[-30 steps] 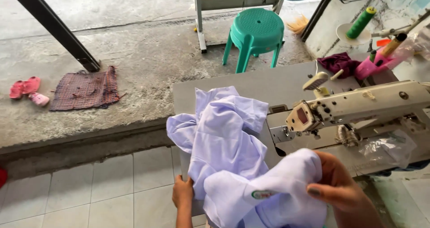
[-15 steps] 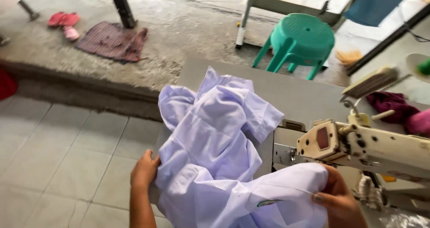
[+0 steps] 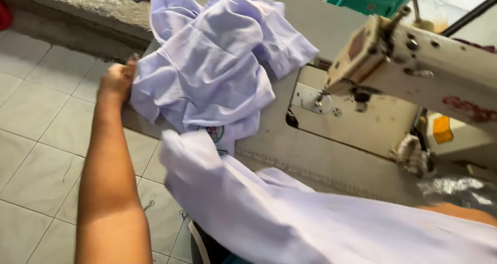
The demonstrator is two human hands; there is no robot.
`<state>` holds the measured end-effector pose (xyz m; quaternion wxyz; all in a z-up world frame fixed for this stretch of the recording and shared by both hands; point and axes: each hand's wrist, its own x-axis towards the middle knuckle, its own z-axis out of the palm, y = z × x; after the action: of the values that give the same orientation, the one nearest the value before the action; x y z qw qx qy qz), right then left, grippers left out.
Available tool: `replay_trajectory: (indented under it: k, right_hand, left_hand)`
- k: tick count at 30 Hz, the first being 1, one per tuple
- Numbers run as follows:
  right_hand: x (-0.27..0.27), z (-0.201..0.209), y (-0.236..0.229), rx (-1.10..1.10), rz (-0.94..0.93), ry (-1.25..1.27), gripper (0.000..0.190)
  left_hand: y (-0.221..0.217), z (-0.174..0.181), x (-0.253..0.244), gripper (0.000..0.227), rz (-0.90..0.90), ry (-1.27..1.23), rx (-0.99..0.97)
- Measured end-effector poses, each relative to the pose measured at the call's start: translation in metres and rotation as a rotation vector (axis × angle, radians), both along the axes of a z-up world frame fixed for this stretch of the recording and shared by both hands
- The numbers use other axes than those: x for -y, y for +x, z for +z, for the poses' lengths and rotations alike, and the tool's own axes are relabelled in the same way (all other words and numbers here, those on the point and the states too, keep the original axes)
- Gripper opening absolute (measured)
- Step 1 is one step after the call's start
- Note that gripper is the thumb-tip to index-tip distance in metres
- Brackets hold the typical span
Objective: Inspecting a white uniform shirt for loose threads, trimming them with scissors, and reviewing a document for verification.
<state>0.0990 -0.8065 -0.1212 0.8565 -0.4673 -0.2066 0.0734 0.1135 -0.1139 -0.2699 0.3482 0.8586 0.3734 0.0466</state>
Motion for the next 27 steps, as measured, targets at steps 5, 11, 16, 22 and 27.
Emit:
replay_trajectory:
  k: [5,11,16,22,27]
  right_hand:
    - [0.016,0.003,-0.016,-0.139,-0.108,-0.146,0.046]
    - [0.011,0.009,-0.018,-0.293,-0.171,-0.297,0.035]
    - [-0.017,0.02,0.006,-0.359,-0.153,-0.415,0.022]
    - [-0.026,-0.011,0.056,-0.457,0.102,-0.365,0.025]
    - [-0.014,-0.008,0.076,-0.454,0.244,-0.31,0.024]
  left_hand:
    - [-0.006,0.0,0.007,0.036,0.17,0.444,0.199]
    - [-0.016,0.031,0.04,0.03,0.116,0.773,0.702]
    - [-0.013,0.098,0.149,0.046,-0.091,0.714,1.016]
    - [-0.031,0.163,0.392,0.021,-0.133,0.166,1.106]
    - [-0.012,0.193,0.459,0.027,-0.479,-0.229,0.892]
